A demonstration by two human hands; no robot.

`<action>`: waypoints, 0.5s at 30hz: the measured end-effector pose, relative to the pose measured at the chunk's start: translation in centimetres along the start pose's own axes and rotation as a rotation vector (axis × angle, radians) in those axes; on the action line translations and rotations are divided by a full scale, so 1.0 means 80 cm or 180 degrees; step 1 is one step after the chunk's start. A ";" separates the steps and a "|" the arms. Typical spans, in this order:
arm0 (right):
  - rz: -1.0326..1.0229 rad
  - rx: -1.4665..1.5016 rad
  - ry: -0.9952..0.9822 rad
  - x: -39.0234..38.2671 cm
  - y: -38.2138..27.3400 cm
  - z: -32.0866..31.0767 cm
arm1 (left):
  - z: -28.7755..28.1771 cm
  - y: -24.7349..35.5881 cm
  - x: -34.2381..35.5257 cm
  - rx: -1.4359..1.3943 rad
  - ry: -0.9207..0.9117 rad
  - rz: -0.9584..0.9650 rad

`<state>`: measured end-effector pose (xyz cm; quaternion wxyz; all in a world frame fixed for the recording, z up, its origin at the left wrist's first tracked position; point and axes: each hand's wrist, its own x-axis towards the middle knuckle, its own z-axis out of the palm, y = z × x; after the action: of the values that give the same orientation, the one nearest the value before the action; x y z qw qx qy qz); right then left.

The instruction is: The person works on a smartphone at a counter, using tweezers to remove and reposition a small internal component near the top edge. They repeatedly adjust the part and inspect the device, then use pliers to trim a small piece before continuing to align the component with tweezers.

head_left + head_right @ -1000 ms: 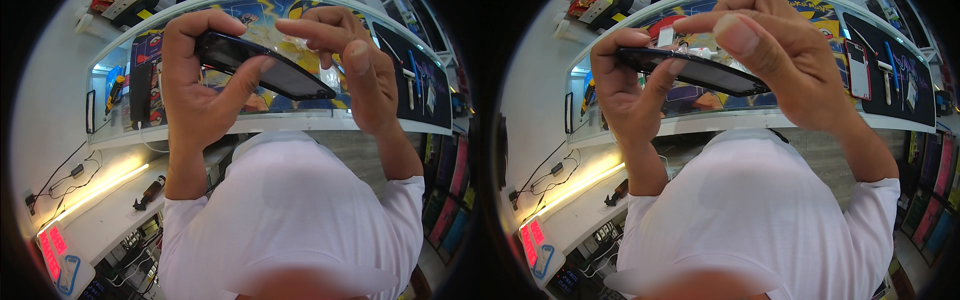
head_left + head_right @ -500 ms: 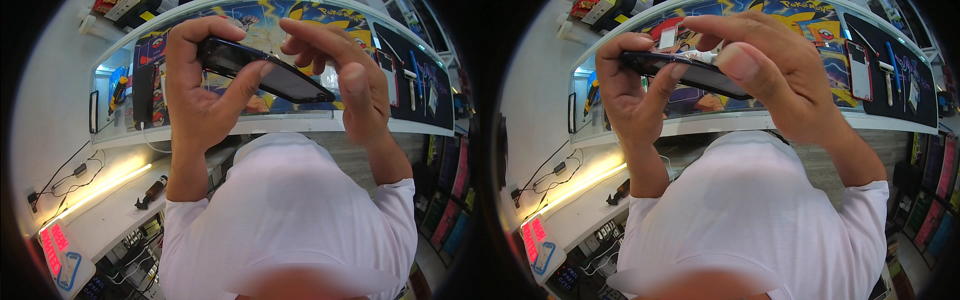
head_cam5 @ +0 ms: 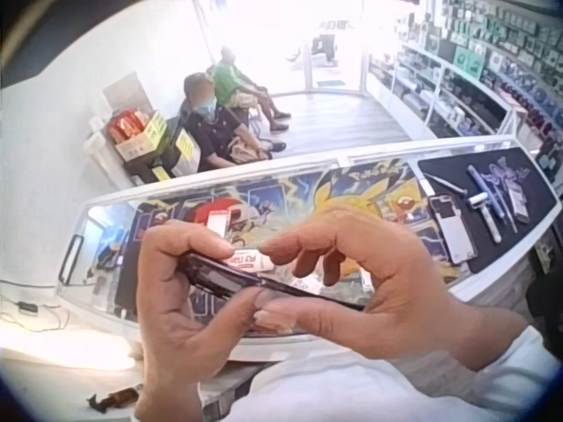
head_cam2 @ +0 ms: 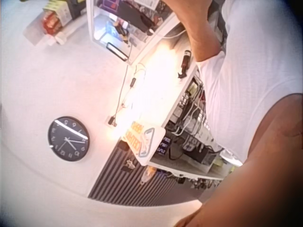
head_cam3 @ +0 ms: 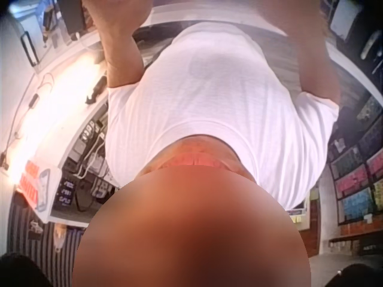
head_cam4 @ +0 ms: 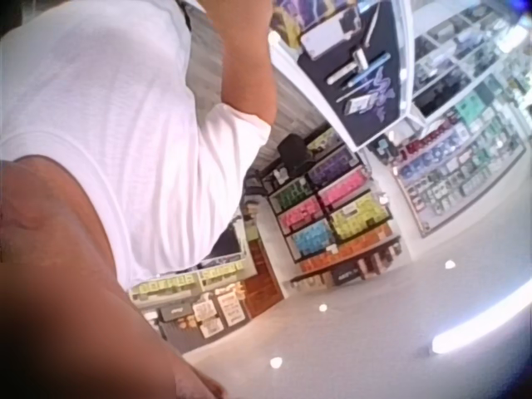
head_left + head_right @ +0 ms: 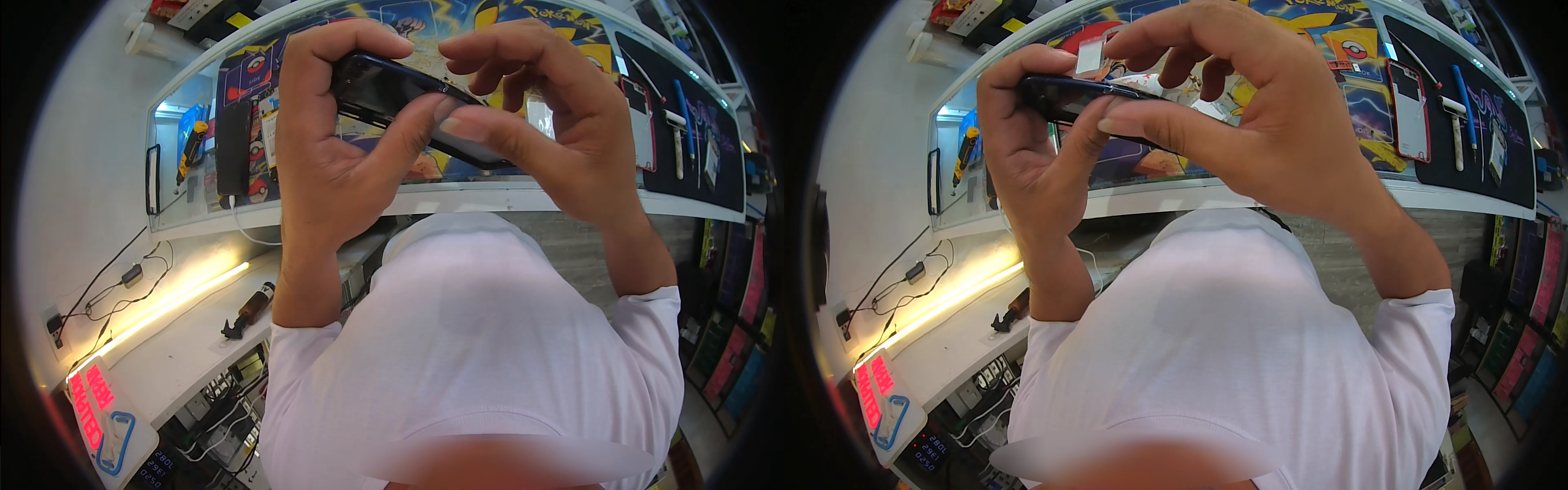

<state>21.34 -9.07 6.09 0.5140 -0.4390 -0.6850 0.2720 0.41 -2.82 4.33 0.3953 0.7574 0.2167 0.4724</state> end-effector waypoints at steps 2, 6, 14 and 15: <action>0.0602 0.1140 0.0457 -0.001 0.002 0.018 | 0.003 -0.001 -0.001 -0.0003 0.0022 0.0006; 0.0983 0.0692 0.0174 0.013 -0.009 0.012 | 0.003 -0.004 0.001 0.0451 0.0022 0.0193; 0.0615 0.0212 0.0223 0.011 0.006 0.006 | 0.004 -0.005 -0.005 -0.0128 0.0170 -0.0551; 0.0571 0.0107 0.0238 0.012 0.006 0.006 | 0.002 -0.007 -0.004 -0.0052 0.0134 -0.0581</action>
<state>21.00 -7.95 5.96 0.5201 -0.4997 -0.6186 0.3119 0.45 -2.81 3.63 0.4382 0.7211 0.2893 0.4520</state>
